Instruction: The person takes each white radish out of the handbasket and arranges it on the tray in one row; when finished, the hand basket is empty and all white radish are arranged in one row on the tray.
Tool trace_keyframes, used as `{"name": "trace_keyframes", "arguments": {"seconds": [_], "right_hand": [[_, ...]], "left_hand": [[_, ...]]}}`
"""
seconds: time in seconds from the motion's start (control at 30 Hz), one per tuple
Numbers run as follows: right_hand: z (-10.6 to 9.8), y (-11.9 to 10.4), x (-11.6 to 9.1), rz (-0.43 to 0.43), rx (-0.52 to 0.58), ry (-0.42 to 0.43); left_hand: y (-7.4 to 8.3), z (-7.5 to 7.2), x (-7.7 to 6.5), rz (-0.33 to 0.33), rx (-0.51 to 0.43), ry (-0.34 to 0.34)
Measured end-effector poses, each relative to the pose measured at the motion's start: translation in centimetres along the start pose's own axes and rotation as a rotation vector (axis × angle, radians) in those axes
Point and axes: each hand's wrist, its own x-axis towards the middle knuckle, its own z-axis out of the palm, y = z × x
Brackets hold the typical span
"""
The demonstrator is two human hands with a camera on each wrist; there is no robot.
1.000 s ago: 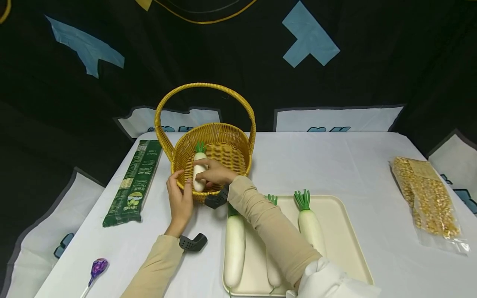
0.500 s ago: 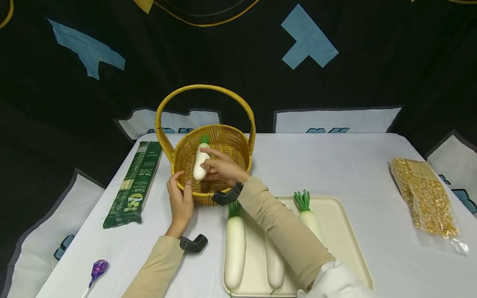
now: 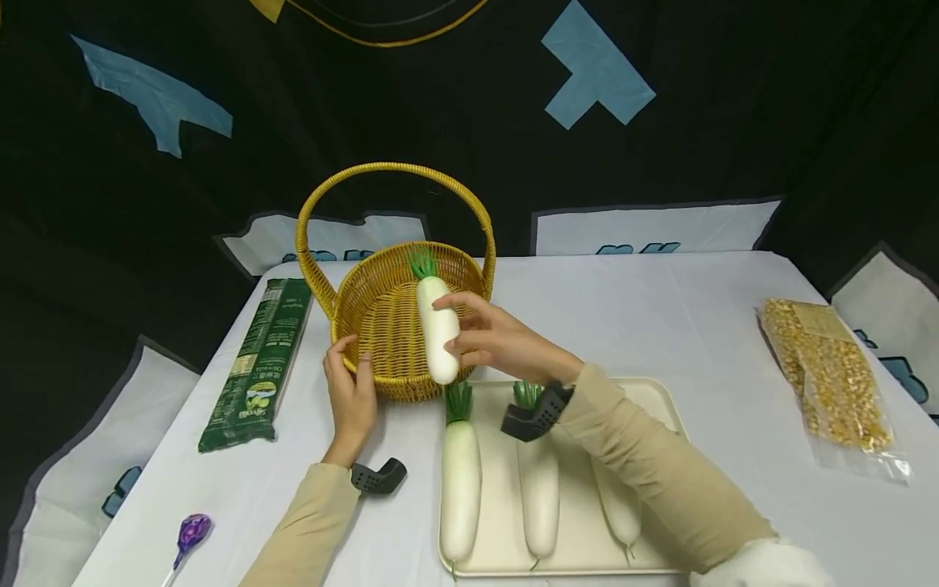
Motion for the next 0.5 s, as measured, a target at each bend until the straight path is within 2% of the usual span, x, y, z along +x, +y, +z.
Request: {"name": "trace_keyframes", "arguments": {"seconds": [0.13,0.27,0.4,0.5], "right_hand": [[-1.5,0.0,-5.5,-0.04,-0.198,0.023],[-3.6,1.5,-11.0,-0.119,-0.353,0.058],[-5.9,3.3,-15.8,-0.134,-0.452,0.111],[-7.6,4.1,-18.7,-0.131,-0.501,0.138]], "left_hand": [[0.0,0.1,0.0,0.003,-0.01,-0.006],[-0.2,0.2,0.0,-0.003,-0.013,-0.004],[-0.2,0.2,0.1,-0.001,-0.007,-0.004],[-0.2,0.1,0.0,-0.003,-0.004,0.001]]}}
